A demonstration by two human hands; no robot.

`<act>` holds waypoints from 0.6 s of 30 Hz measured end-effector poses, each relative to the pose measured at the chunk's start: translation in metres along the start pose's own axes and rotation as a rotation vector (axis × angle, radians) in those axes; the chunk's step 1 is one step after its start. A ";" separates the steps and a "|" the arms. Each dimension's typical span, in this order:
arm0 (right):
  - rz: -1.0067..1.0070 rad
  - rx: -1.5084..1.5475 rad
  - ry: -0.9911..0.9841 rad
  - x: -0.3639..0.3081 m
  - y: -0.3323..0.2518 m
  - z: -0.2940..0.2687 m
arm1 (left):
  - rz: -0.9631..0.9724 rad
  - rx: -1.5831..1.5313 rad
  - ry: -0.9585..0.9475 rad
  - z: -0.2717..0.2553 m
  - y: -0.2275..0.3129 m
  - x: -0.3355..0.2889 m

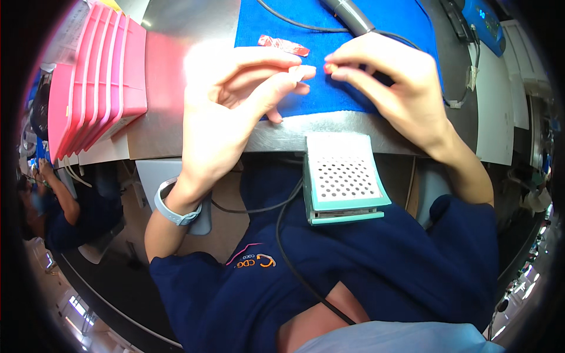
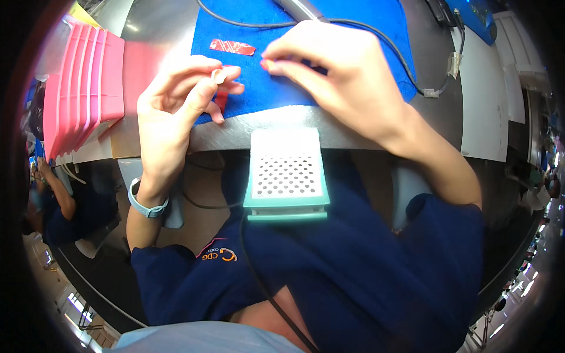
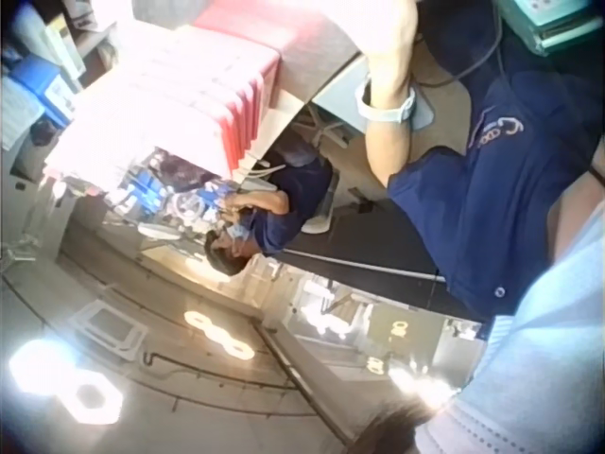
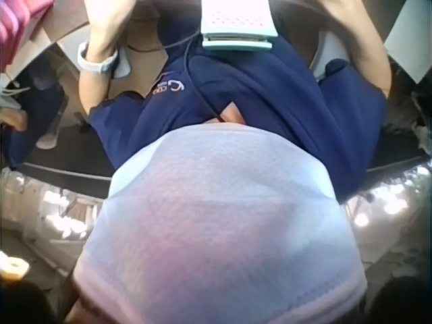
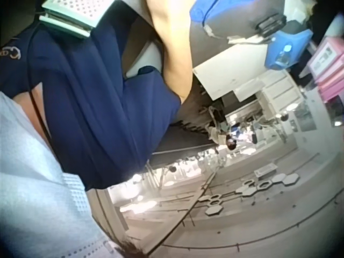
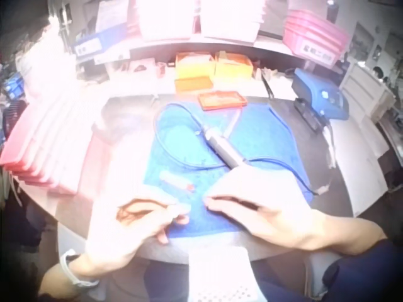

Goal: The person paints a dental crown using a brush, grinds it with a rotary handpiece tool, and fits the dental pieces together by hand.

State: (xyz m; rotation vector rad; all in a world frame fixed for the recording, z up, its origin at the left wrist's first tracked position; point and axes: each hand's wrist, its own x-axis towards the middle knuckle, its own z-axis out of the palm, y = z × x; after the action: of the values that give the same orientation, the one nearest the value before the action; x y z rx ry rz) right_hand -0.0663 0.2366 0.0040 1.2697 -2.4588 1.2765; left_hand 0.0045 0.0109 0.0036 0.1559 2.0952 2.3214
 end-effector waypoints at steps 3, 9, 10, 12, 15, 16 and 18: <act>0.203 0.357 0.003 0.001 -0.018 -0.007 | 0.030 0.033 0.010 0.001 -0.006 -0.004; 0.338 0.564 -0.023 -0.004 -0.026 -0.005 | 0.090 0.119 0.002 0.003 -0.006 -0.009; 0.299 0.662 -0.047 -0.004 -0.022 -0.004 | 0.096 0.134 0.010 0.004 -0.007 -0.009; 0.312 0.664 -0.057 -0.004 -0.023 -0.003 | 0.114 0.161 -0.012 0.004 -0.007 -0.009; 0.332 0.684 -0.072 -0.005 -0.022 -0.003 | 0.174 0.201 -0.051 0.003 -0.010 -0.007; 0.340 0.701 -0.076 -0.005 -0.023 -0.002 | 0.218 0.212 -0.071 0.003 -0.011 -0.007; 0.333 0.715 -0.079 -0.006 -0.022 0.000 | 0.207 0.221 -0.072 0.003 -0.010 -0.009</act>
State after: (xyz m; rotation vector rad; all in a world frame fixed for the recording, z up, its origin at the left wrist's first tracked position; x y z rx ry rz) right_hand -0.0471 0.2343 0.0154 1.0340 -2.4145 2.3811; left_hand 0.0127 0.0138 -0.0067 0.4725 2.3973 2.1382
